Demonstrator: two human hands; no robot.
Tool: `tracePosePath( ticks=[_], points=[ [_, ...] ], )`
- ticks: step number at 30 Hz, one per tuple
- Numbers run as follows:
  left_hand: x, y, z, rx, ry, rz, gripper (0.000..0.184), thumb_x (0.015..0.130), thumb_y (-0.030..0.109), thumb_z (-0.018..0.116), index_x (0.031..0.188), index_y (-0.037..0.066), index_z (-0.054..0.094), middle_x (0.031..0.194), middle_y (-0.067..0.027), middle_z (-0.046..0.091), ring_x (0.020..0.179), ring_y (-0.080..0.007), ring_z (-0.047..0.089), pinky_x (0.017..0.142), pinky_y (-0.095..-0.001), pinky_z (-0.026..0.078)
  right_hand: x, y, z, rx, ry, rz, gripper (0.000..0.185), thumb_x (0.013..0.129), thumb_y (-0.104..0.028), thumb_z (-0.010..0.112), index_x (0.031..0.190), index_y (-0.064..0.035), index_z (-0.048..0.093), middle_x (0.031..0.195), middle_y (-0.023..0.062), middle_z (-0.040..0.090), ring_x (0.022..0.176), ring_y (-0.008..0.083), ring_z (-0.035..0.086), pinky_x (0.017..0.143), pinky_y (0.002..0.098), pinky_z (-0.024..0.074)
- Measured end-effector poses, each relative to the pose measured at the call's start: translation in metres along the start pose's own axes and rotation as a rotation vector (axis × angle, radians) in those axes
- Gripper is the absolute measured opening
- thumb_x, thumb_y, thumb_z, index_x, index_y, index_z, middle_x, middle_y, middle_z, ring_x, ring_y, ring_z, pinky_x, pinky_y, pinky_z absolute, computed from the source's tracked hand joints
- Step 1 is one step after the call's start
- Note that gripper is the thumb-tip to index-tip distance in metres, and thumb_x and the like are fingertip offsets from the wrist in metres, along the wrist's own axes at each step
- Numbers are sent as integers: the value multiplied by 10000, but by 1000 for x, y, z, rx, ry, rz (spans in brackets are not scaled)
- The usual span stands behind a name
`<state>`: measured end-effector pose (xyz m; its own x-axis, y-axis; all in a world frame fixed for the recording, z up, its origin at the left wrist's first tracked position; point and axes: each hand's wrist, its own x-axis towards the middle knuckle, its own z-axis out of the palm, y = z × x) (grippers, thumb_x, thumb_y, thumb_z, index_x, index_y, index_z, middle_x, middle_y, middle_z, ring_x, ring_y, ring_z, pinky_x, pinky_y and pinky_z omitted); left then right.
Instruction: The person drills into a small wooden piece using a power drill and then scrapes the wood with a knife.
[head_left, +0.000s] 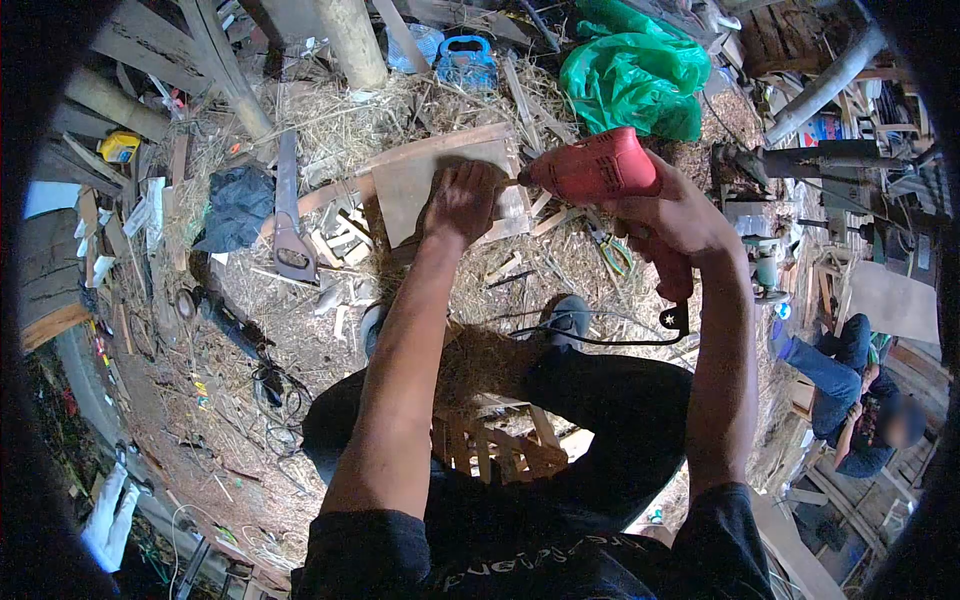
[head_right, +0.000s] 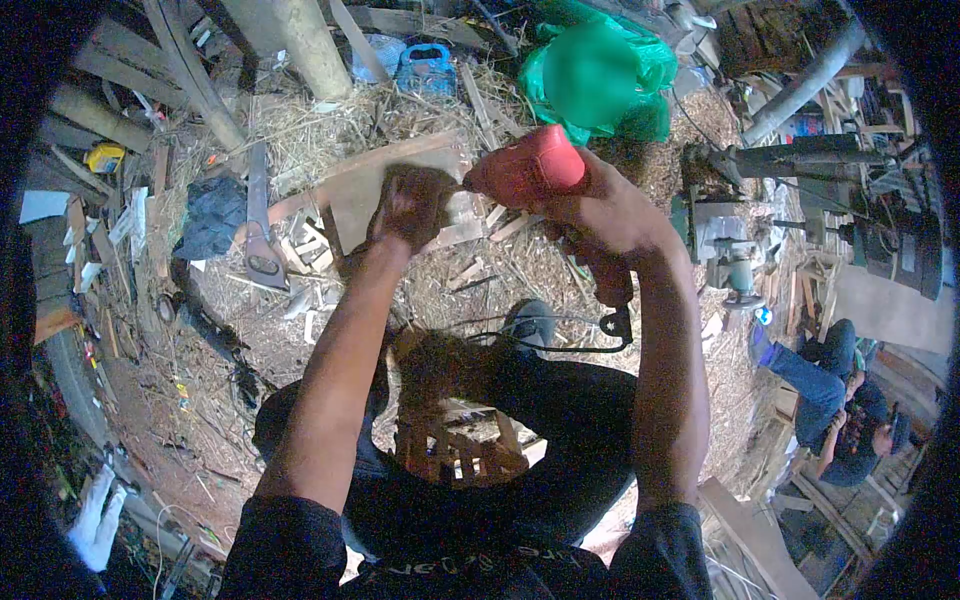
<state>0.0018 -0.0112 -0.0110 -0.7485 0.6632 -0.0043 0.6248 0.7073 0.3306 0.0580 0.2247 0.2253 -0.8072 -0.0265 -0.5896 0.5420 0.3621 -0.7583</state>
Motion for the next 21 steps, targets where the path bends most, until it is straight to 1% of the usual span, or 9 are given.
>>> tracePosePath(
  ticks=[3, 5, 8, 12, 15, 18, 21],
  points=[
    [-1, -4, 8, -37, 212, 65, 467, 740, 235, 759, 1177, 158, 615, 1134, -133, 638, 1095, -358, 580, 978, -515, 416, 4, 6, -1, -4, 1, -38, 519, 840, -112, 701, 1319, -94, 502, 766, 38, 616, 539, 122, 546, 461, 278, 455],
    [-1, -6, 12, -58, 185, 58, 461, 740, 214, 756, 1174, 153, 615, 1149, -138, 628, 1107, -361, 568, 980, -516, 411, 2, 2, 1, -1, 10, 25, 536, 838, -115, 706, 1331, -94, 498, 777, 33, 616, 559, 118, 549, 468, 278, 458],
    [-2, -1, 6, -61, 133, 17, 452, 742, 196, 753, 1169, 146, 615, 1160, -142, 619, 1114, -368, 557, 982, -520, 407, -1, -1, 4, 63, -5, 32, 559, 832, -124, 718, 1344, -96, 496, 803, 28, 617, 595, 113, 560, 483, 272, 462],
    [-2, 1, 2, -75, 80, 5, 456, 751, 192, 749, 1180, 139, 606, 1159, -145, 616, 1114, -374, 553, 983, -520, 404, -1, -1, 4, 15, 5, 11, 572, 825, -135, 729, 1346, -95, 498, 825, 28, 622, 612, 113, 566, 493, 268, 462],
    [-4, -3, 4, -159, 191, 45, 462, 755, 197, 748, 1190, 145, 603, 1150, -140, 621, 1105, -370, 559, 975, -526, 405, -1, 0, 5, 28, 1, 11, 584, 824, -137, 730, 1358, -99, 495, 829, 30, 631, 610, 113, 567, 492, 271, 461],
    [-1, -3, 2, -138, 87, 8, 426, 768, 202, 736, 1175, 162, 616, 1148, -126, 626, 1106, -348, 565, 962, -512, 411, -2, -4, 3, -6, -8, 45, 603, 831, -139, 718, 1382, -111, 475, 852, 38, 643, 635, 119, 582, 501, 278, 478],
    [-5, -1, -8, -51, 106, 68, 398, 817, 213, 678, 1201, 185, 577, 1182, -74, 556, 1157, -274, 524, 962, -489, 400, -2, -5, 1, -54, -29, 47, 615, 852, -142, 695, 1412, -122, 440, 888, 54, 655, 676, 134, 610, 518, 288, 515]
  ],
)
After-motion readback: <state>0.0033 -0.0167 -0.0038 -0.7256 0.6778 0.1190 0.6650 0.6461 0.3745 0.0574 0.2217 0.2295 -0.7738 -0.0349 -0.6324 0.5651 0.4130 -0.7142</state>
